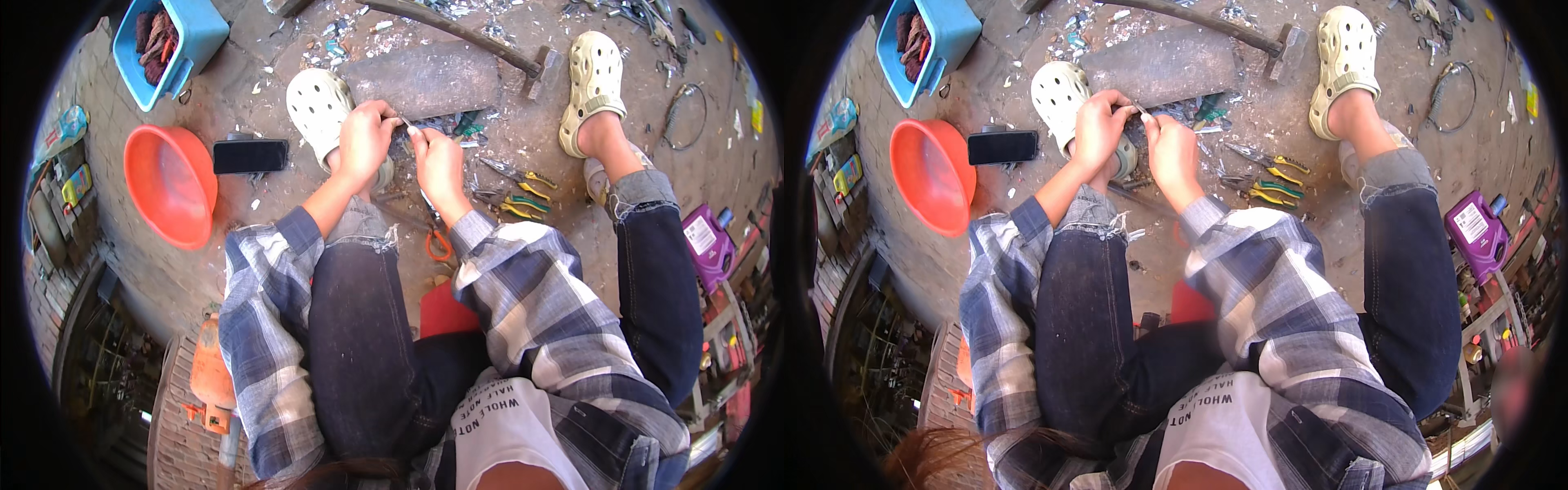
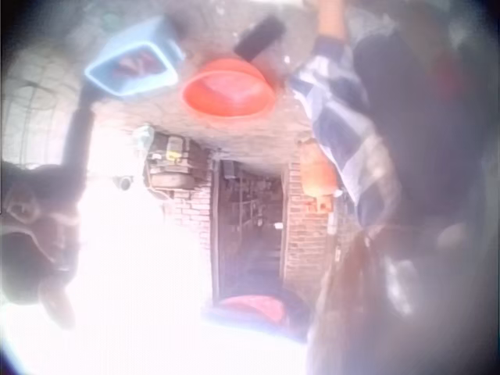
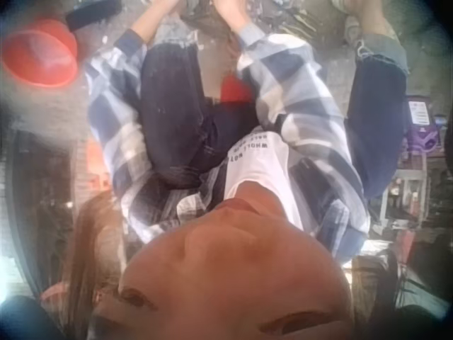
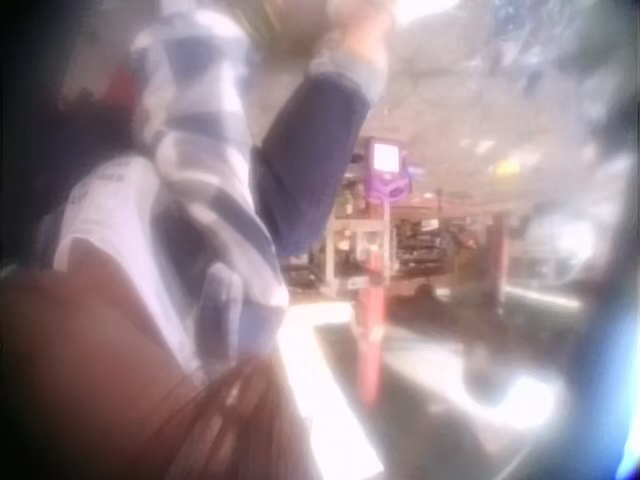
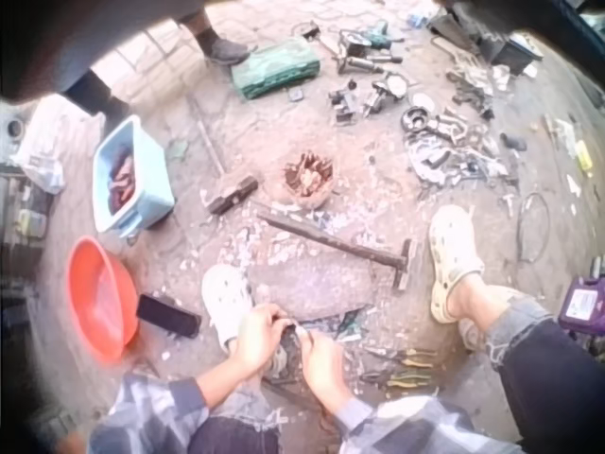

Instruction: The person sits on a low stool and repeatedly files a small metal piece on a metal block, then hammers it on the same block. The person handles the metal piece and tools directly with their hands.

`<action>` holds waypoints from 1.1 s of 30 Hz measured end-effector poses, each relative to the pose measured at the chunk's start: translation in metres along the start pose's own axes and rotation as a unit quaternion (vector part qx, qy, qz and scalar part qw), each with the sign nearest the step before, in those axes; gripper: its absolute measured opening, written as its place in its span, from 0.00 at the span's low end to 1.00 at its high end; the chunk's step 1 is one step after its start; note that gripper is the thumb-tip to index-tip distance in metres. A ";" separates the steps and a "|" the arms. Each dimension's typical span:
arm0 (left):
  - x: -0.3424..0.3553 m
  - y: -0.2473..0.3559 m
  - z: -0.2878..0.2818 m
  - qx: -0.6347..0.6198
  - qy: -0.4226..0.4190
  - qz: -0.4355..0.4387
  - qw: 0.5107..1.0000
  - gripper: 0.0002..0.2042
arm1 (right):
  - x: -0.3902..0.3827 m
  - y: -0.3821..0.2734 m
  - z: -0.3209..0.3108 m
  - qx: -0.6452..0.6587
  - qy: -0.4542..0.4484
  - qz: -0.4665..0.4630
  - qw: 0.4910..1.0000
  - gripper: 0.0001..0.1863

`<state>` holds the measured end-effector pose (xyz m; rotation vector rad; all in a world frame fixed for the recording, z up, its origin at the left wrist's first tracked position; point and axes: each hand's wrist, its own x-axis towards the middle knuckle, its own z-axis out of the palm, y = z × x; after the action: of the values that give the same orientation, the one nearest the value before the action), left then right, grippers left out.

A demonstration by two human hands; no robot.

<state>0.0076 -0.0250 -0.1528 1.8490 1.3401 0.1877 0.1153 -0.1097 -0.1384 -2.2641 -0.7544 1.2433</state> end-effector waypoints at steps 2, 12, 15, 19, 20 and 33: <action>0.002 0.000 -0.001 0.000 0.002 -0.007 1.000 0.05 | 0.004 -0.003 0.003 0.015 0.007 -0.019 1.000 0.15; 0.002 0.003 0.002 -0.018 0.017 -0.007 1.000 0.05 | -0.004 0.008 -0.001 0.129 0.042 -0.016 0.991 0.16; 0.001 0.003 0.002 -0.035 0.016 -0.008 0.999 0.05 | 0.001 0.010 0.001 0.127 0.027 -0.016 0.991 0.16; 0.002 0.007 0.003 -0.063 0.038 -0.026 0.997 0.07 | 0.001 0.010 0.002 0.129 0.006 -0.002 0.992 0.16; 0.002 0.008 0.002 -0.063 0.036 -0.022 0.997 0.07 | 0.002 0.010 0.002 0.127 -0.001 0.000 0.992 0.16; 0.003 0.002 0.004 -0.006 0.031 0.018 0.999 0.07 | 0.009 0.018 0.007 0.189 -0.025 -0.017 0.982 0.20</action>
<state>0.0124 -0.0246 -0.1546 1.8723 1.3448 0.2740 0.1176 -0.1166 -0.1590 -1.9123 -0.5183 1.3067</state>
